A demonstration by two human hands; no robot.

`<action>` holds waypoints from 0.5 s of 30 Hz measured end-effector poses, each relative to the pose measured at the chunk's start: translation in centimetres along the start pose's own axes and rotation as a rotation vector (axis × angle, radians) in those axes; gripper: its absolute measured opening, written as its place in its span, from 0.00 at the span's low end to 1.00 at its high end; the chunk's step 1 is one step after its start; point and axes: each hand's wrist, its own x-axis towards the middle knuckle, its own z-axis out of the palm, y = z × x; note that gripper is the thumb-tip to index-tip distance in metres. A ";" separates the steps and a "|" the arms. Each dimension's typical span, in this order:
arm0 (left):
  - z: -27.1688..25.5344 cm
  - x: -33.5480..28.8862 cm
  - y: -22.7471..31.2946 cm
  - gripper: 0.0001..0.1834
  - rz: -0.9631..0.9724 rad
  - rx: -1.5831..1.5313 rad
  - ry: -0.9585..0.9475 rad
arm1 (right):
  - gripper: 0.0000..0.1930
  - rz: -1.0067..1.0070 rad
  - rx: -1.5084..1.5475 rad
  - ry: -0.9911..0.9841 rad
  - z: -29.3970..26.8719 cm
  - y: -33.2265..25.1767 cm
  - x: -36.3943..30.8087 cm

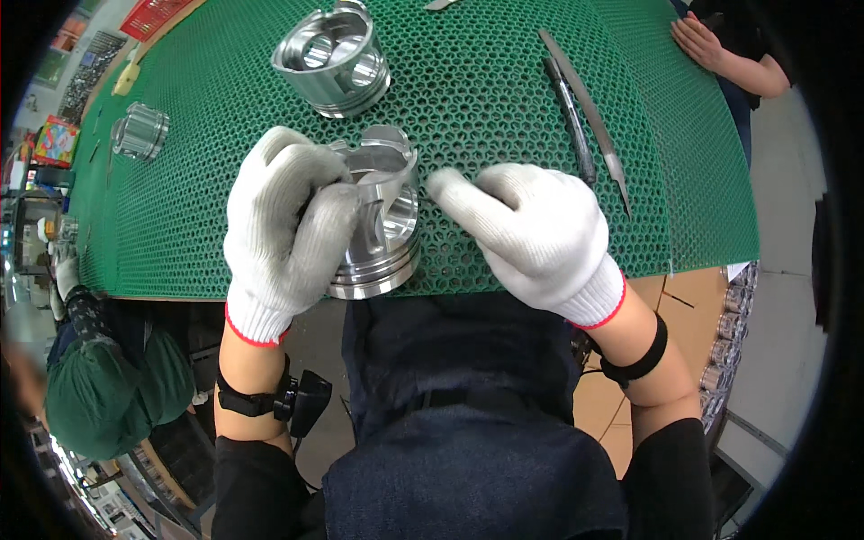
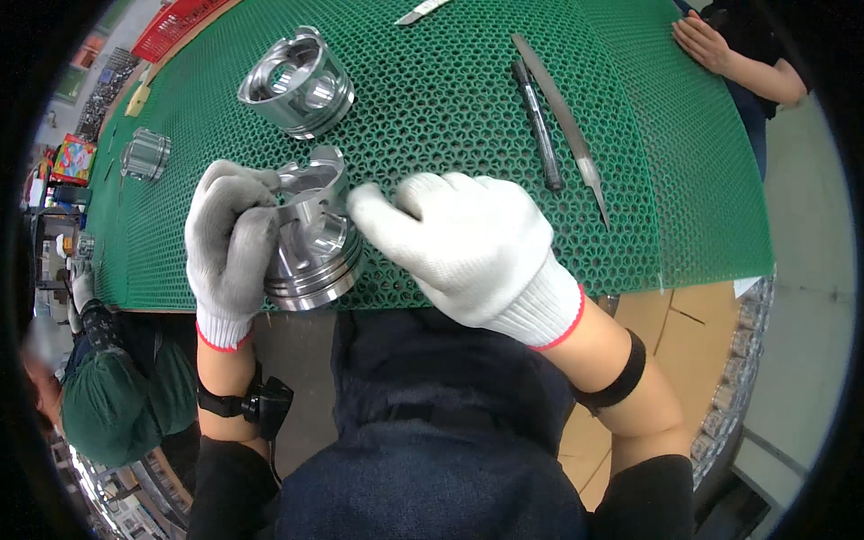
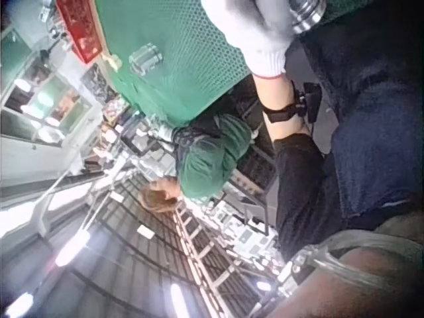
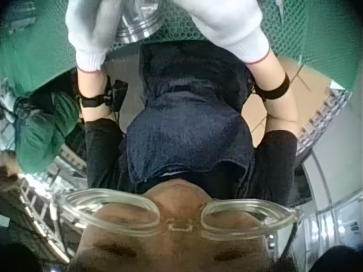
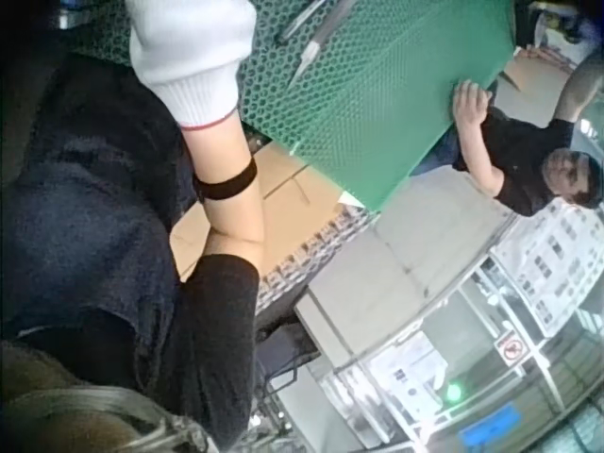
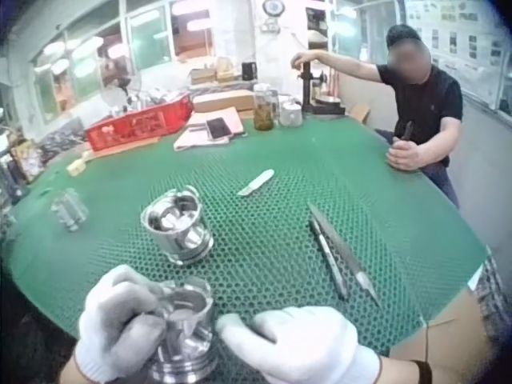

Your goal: Polishing and inspecting metal engine pistons at a workbench.

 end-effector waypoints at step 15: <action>0.4 -6.1 5.2 0.21 0.195 0.446 -0.263 | 0.19 1.383 2.328 -0.584 -1.4 -3.7 -3.2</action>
